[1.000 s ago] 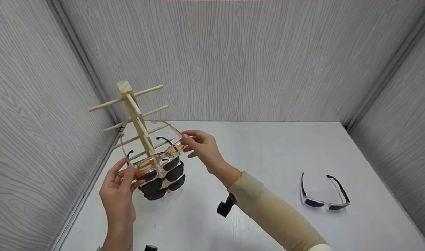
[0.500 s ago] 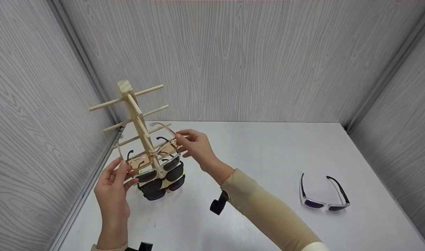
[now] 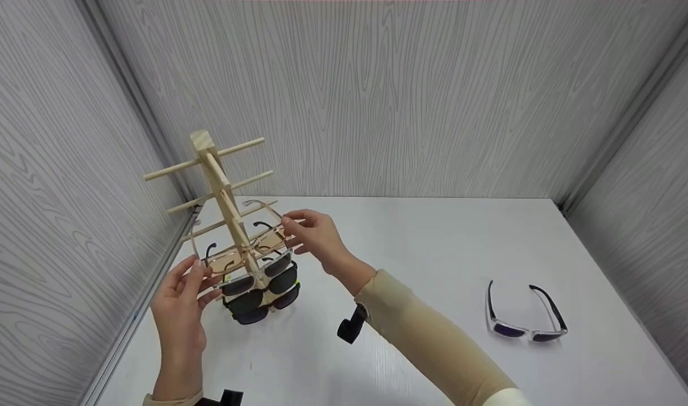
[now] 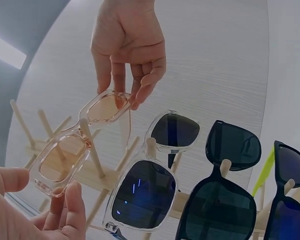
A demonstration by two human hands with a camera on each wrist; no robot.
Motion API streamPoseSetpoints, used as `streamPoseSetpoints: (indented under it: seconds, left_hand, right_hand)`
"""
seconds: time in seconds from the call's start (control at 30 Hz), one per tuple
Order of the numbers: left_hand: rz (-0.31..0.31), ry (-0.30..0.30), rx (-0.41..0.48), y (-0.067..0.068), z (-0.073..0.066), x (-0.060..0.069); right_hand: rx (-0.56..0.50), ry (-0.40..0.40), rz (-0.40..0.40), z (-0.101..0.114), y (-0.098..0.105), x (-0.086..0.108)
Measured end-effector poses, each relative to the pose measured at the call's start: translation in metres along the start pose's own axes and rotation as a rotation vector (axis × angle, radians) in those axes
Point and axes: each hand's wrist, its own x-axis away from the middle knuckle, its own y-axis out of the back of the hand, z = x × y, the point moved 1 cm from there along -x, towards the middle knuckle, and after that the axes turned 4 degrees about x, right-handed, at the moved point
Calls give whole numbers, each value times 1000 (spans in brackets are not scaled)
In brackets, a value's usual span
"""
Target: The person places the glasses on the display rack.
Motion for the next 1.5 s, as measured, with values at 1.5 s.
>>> streamPoseSetpoints:
  seconds: [1.5]
  left_hand:
    - [-59, 170, -182, 18, 23, 23]
  right_hand:
    - [17, -61, 19, -38, 48, 31]
